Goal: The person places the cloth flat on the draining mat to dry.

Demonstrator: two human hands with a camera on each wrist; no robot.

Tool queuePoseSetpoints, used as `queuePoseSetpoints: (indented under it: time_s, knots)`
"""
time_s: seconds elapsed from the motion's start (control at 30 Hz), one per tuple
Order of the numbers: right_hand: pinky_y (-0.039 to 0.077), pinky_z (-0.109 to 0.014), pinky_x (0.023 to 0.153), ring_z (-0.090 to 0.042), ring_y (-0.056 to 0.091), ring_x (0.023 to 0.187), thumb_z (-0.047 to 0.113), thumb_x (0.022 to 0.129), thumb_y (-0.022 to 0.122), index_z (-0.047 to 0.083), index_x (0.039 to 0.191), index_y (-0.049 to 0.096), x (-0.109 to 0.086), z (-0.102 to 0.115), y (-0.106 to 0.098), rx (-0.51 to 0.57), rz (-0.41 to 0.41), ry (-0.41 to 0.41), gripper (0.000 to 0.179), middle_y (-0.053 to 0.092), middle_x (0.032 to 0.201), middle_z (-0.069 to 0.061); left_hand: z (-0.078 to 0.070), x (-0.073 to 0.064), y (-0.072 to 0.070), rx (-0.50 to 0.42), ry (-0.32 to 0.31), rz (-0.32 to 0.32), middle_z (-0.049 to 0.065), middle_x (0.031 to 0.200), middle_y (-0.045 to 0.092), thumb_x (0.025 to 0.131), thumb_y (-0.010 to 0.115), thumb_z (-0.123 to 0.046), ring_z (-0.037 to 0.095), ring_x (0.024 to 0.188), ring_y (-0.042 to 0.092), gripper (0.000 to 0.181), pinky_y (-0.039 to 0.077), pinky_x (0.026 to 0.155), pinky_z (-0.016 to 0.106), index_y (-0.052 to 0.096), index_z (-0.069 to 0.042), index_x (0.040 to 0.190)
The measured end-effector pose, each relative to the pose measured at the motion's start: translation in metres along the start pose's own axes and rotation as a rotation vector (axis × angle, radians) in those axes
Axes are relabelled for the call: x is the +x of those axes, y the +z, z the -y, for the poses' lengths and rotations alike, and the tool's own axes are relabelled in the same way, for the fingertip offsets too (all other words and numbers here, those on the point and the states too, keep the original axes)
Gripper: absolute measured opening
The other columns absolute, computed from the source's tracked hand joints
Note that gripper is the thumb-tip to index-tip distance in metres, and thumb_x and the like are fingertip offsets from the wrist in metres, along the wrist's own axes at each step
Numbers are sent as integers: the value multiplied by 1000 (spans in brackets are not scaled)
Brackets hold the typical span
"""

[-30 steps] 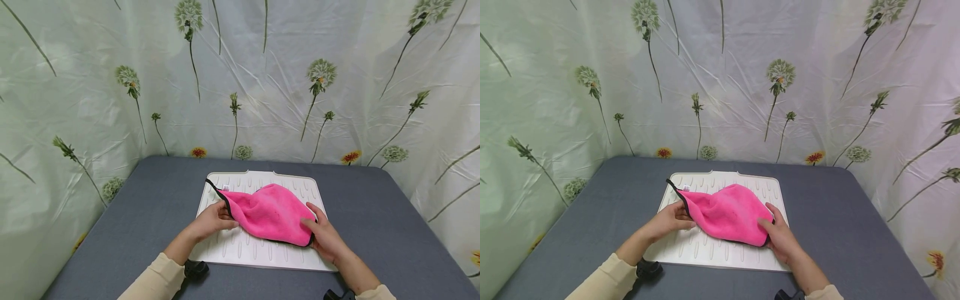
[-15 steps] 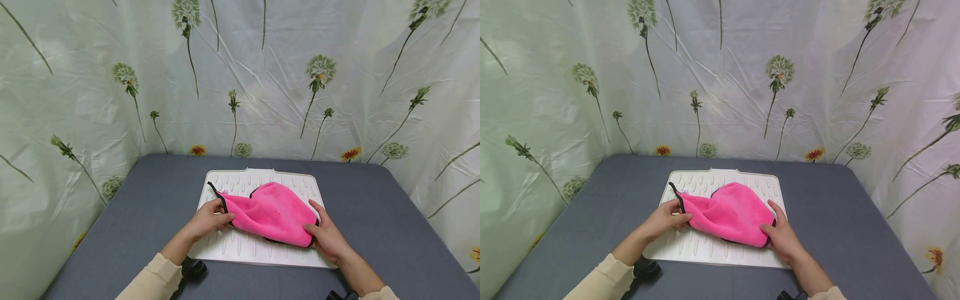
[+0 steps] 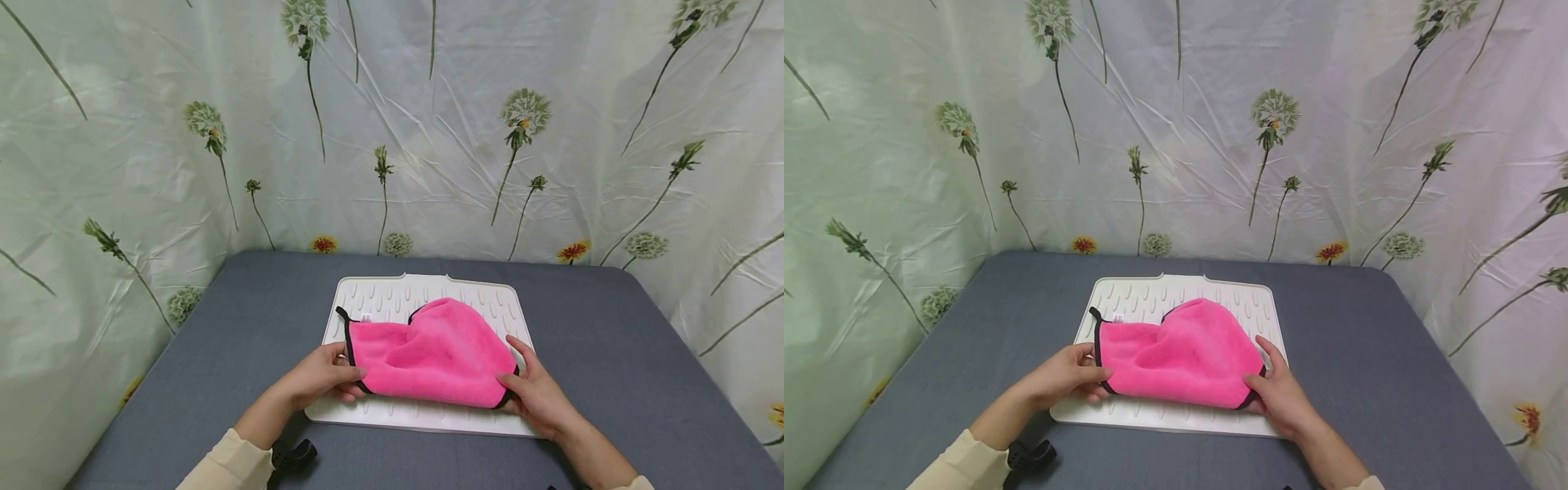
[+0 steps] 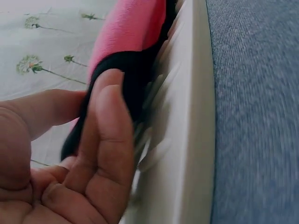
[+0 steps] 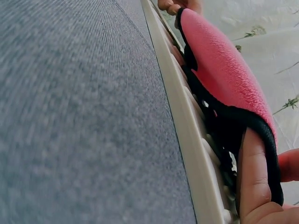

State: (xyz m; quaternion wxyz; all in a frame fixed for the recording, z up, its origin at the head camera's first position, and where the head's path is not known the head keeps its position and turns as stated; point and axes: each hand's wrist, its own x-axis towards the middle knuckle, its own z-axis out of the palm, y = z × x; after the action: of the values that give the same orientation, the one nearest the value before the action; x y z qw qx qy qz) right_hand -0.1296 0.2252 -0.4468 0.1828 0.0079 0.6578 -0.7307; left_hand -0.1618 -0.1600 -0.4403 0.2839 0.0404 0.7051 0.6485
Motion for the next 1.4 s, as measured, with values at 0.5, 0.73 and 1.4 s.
queuePoseSetpoints:
  time_s: [0.5,0.73,1.4]
  knots:
    - [56,-23,58,-6,63,69,2,101,53,17,163,-2,3,3,-1,-81,-102,58,85,59,81,3,-38,10,1,644,94,-405,0,58,57,89,76,-32,14,55,54,27,40,54,29,60,-13,79]
    - [57,-25,61,-7,66,73,3,102,53,17,163,-1,3,2,-1,-60,-90,44,82,61,82,4,-55,51,12,498,145,-313,3,78,67,93,73,-27,13,69,57,18,46,62,26,70,-9,93]
    - [61,-30,73,-8,71,81,1,102,50,14,163,-1,7,4,5,-1,-87,-1,80,67,86,3,-74,128,41,844,36,-224,4,97,74,83,76,-23,18,88,66,17,55,78,30,77,-10,94]
